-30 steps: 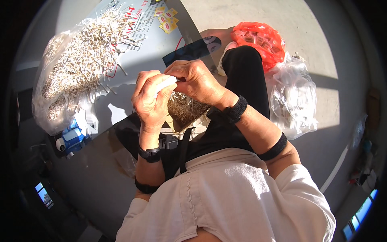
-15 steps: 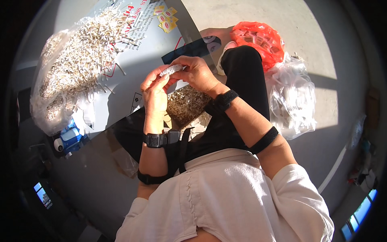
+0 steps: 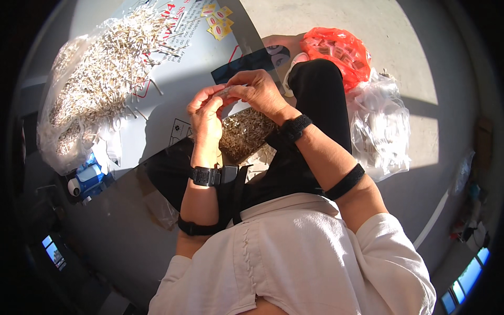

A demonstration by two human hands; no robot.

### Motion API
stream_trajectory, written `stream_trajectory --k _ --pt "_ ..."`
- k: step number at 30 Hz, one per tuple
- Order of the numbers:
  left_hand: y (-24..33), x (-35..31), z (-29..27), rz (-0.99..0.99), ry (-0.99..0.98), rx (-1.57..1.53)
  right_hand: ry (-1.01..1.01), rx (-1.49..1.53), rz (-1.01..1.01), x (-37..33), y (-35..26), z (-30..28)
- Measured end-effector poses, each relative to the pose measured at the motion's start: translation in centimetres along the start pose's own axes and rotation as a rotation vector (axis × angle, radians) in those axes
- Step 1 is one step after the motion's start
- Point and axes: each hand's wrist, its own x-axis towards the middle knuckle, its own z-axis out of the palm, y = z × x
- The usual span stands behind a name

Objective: Packaging small wooden sticks into plastic sleeves and adding labels.

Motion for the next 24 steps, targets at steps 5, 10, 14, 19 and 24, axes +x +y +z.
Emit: stream_trajectory --k 5,10,14,19,24 --pt "-0.2 0.3 -0.2 -0.07 0.001 -0.125 -0.005 0.004 0.04 0.2 -0.1 0.0" --pt "-0.9 0.3 0.0 0.008 -0.015 -0.128 -0.02 0.079 0.054 0.4 -0.3 -0.5" --pt "-0.9 0.6 0.0 0.0 -0.051 -0.129 -0.01 0.074 0.082 0.3 -0.2 -0.7" --pt "-1.0 1.3 -0.3 0.019 -0.023 -0.031 -0.029 0.063 0.082 0.5 -0.4 -1.1" --pt "-0.4 1.4 0.3 -0.011 -0.038 0.03 -0.053 0.109 0.085 0.6 0.1 -1.6"
